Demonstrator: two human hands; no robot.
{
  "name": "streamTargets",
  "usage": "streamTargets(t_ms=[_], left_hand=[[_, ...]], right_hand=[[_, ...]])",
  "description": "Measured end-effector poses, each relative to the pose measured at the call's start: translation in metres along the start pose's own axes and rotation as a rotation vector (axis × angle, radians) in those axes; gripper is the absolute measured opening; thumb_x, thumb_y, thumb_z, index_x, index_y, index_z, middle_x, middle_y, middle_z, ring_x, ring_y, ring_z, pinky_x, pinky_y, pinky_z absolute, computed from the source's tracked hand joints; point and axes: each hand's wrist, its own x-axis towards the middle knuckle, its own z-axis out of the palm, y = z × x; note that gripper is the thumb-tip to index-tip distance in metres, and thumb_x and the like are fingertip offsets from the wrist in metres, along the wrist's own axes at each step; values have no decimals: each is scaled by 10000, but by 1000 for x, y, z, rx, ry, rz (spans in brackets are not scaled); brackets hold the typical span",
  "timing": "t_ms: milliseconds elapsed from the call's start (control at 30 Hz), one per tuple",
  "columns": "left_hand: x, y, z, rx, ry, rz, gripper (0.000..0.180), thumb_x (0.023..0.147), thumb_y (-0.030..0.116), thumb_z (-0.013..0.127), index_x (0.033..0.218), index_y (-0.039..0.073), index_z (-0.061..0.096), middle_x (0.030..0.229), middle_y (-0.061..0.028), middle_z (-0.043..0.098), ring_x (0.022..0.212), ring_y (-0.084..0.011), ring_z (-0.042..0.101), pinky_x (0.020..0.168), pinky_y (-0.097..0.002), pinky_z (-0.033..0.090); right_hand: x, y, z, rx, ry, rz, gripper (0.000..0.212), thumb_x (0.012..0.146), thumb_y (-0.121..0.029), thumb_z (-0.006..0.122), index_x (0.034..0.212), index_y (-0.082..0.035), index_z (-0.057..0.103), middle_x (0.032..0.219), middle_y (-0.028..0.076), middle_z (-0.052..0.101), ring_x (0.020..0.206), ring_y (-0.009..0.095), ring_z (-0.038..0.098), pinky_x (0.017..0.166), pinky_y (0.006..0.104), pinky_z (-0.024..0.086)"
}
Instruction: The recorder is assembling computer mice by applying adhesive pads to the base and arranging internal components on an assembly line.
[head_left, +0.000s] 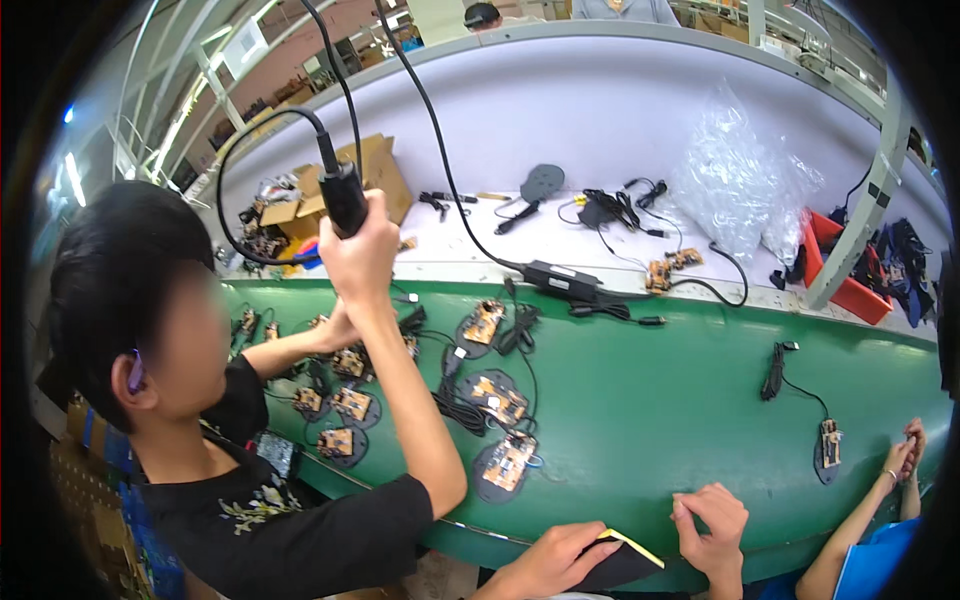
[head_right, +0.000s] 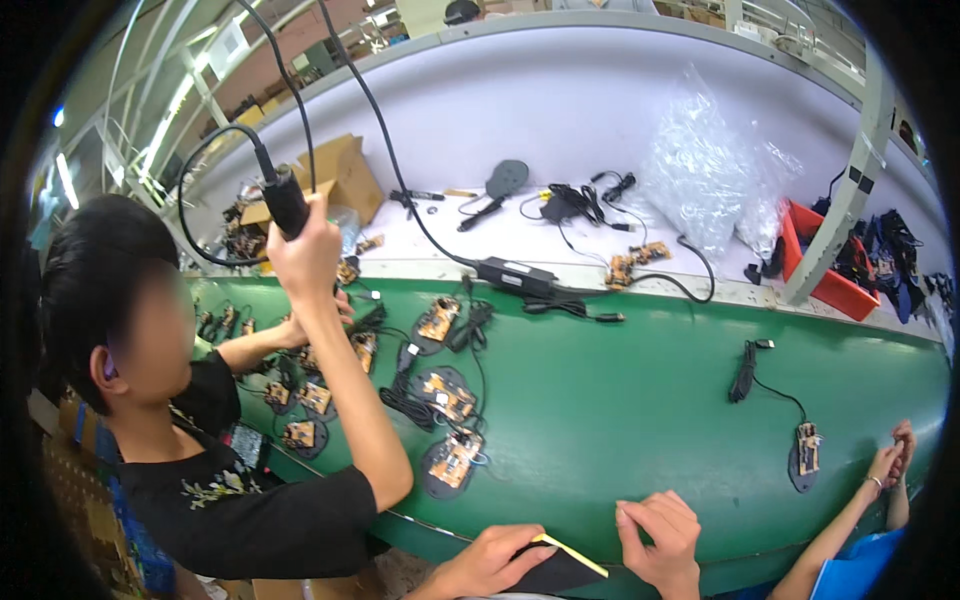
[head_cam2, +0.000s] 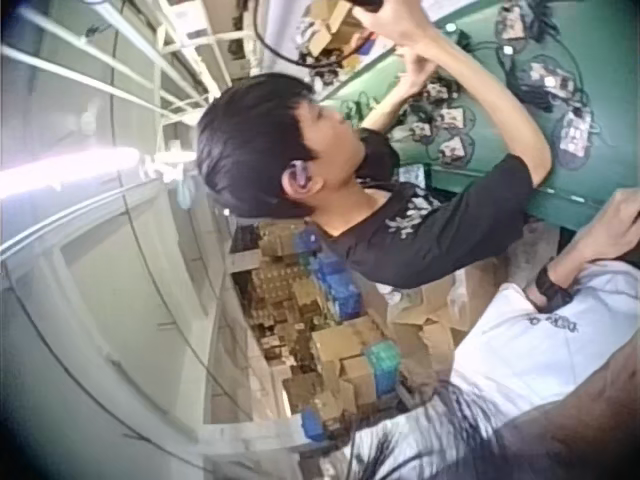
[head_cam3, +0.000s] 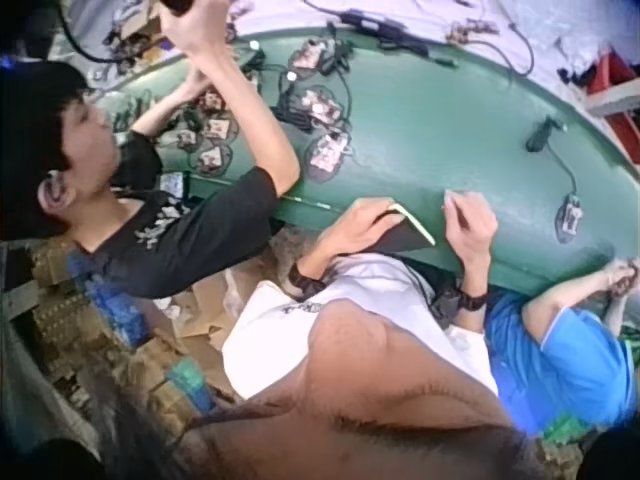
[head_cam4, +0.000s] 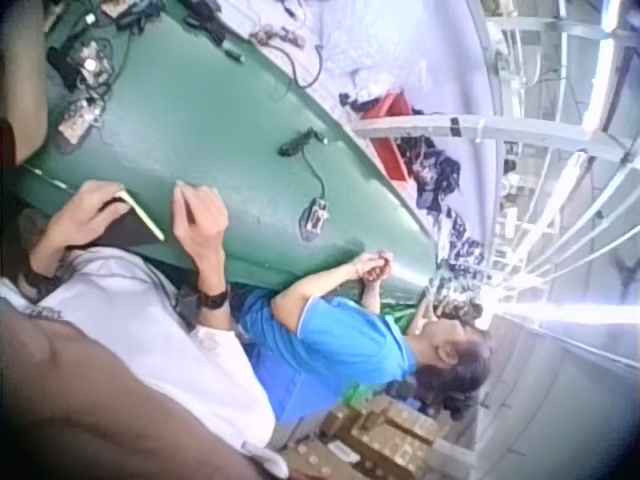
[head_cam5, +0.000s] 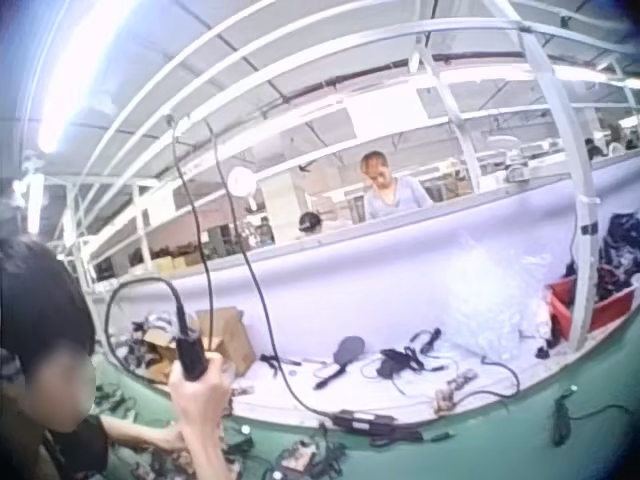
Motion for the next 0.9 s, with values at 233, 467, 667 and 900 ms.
streamTargets(t_ms=[233,467,667,900], left_hand=[[-4,-21,0,-54,154,116,134,1008,81,695,994,-45,651,766,-171,606,632,-323,591,598,-392,477],[15,-11,-4,87,75,-83,269,1040,121,583,809,-14,615,658,-121,524,570,-203,515,559,-375,415],[11,19,17,104,-86,-134,298,1055,128,588,821,-55,561,690,-231,515,598,-375,498,589,-448,395],[11,20,23,139,-105,-48,296,1033,128,601,794,-43,568,699,-231,557,600,-387,524,581,-459,392]], right_hand=[[3,3,9,50,106,20,182,798,17,768,723,-52,617,642,48,621,544,233,548,564,349,385],[8,27,9,-139,18,-105,255,802,-125,871,718,-107,631,646,33,567,562,214,532,548,364,392],[-11,35,-11,-107,72,-75,204,901,-134,808,772,-62,667,675,49,599,584,219,566,563,348,430],[9,46,-103,1234,892,25,682,1095,-596,309,763,-75,599,651,60,476,576,204,381,652,380,360]])
